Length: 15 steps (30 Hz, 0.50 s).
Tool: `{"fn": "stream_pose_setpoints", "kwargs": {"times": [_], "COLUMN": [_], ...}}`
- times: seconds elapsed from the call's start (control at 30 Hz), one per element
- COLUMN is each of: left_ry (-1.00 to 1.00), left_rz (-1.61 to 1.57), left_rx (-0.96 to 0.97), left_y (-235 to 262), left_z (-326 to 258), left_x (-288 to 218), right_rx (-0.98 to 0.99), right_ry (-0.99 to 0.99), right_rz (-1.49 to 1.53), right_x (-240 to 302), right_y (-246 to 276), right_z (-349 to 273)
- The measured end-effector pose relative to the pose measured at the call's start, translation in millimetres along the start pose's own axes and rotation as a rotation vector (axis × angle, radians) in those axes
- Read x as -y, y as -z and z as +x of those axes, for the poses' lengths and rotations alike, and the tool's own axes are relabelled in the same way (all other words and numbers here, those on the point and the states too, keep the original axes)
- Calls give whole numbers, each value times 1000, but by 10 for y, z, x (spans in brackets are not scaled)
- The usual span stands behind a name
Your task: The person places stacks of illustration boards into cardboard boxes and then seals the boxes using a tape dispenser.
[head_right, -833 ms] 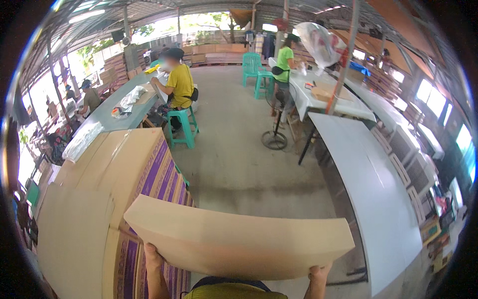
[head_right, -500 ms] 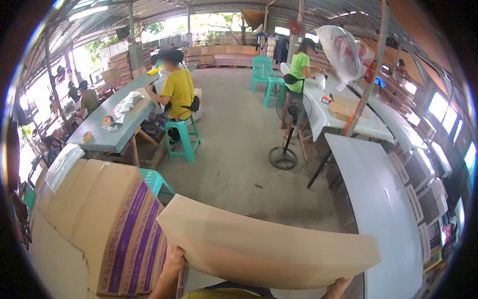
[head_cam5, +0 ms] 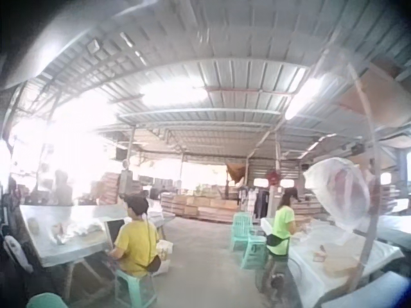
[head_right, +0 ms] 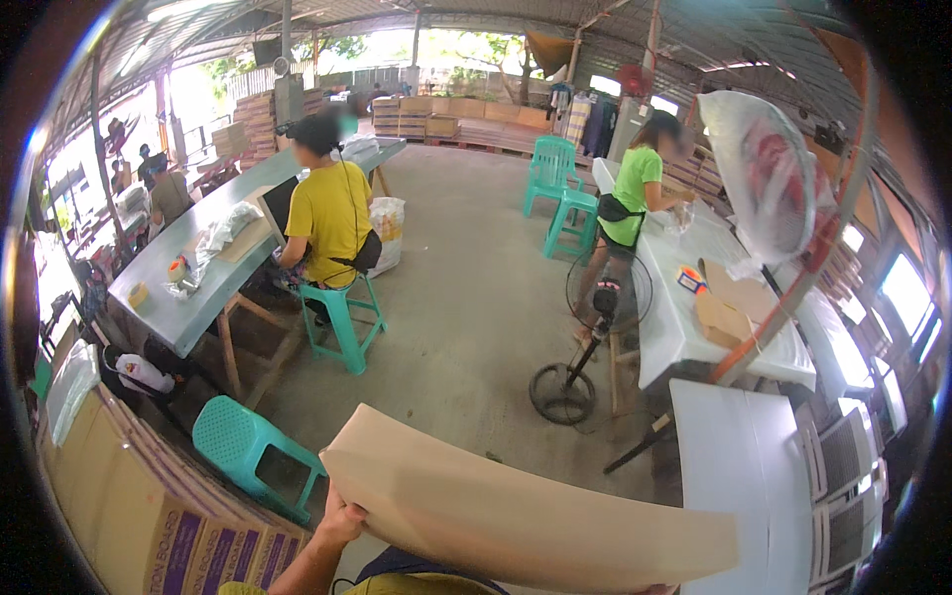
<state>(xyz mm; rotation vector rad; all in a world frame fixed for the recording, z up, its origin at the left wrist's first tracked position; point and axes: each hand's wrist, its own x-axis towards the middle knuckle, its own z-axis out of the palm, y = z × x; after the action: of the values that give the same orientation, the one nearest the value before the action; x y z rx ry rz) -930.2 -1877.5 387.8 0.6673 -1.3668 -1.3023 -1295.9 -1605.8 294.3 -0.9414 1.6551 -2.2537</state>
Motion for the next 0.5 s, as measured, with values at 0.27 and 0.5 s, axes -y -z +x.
{"fn": "stream_pose_setpoints", "kwargs": {"times": [0.27, 0.5], "left_ry": [-80, -89], "left_rz": [44, 72], "left_rx": [-35, 99], "left_y": [-76, -56], "left_z": [2724, 5391], "left_x": [1349, 2070], "right_rx": [79, 81], "right_ry": [-7, -11], "right_rz": [12, -23], "right_x": [-1501, -2473], "right_y": [-1568, -3059], "right_z": [2334, 4274]}}
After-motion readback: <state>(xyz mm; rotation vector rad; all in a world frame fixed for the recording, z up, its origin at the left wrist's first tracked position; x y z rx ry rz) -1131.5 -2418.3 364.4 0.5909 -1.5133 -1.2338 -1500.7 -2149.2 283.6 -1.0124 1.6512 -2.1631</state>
